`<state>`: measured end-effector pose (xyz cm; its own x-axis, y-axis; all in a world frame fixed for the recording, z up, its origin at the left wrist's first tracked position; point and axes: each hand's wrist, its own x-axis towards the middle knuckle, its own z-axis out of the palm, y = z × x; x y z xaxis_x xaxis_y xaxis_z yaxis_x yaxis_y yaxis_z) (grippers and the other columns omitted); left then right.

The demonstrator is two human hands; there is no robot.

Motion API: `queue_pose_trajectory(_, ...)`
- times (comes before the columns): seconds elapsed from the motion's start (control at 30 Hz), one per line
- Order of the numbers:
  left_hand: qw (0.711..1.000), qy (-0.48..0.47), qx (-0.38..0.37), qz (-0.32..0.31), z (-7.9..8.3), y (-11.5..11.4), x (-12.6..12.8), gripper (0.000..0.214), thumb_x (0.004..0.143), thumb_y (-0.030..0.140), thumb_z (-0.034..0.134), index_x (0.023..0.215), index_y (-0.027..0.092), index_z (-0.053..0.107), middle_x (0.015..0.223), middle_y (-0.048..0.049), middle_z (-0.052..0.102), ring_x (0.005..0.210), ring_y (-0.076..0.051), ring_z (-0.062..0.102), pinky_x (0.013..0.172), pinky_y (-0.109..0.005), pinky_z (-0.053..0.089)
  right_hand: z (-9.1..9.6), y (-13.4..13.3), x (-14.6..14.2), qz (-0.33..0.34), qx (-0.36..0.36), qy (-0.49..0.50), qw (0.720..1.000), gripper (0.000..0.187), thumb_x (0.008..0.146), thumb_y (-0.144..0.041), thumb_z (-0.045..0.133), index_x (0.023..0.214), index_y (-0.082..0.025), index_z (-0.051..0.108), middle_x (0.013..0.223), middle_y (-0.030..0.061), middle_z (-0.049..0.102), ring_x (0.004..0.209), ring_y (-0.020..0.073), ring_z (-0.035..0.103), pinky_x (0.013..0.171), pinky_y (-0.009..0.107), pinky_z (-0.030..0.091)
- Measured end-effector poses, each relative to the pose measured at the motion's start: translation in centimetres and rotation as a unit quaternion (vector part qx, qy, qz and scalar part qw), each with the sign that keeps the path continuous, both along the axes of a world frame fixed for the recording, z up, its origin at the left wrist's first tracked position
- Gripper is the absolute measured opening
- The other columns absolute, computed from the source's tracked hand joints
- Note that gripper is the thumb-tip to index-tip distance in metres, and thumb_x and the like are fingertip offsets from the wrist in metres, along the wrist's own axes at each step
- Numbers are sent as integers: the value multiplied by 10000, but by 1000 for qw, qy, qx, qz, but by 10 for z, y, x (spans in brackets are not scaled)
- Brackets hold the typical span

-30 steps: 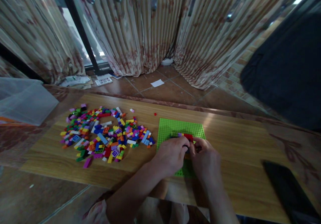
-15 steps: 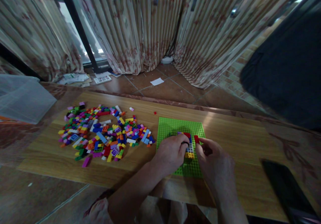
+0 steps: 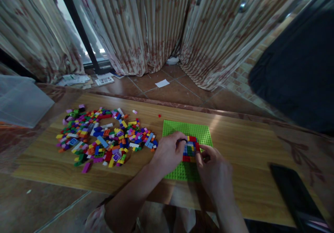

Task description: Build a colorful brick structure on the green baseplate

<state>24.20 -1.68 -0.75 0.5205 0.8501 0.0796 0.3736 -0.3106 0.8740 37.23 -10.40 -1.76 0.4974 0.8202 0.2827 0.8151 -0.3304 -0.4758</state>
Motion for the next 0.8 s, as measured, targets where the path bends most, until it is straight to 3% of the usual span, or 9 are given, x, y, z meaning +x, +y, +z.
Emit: queue_pose_trajectory(0.8,1000,9,9,-4,-2,-1,0,193,879,192,491,967,191,663,824,-6,706,723,-141,626,662,-237,465,0,4,-2,-22,5,-7,1000,336,837,-408,491,816,-153,709,684,56,669,579,164,584,577,275,366)
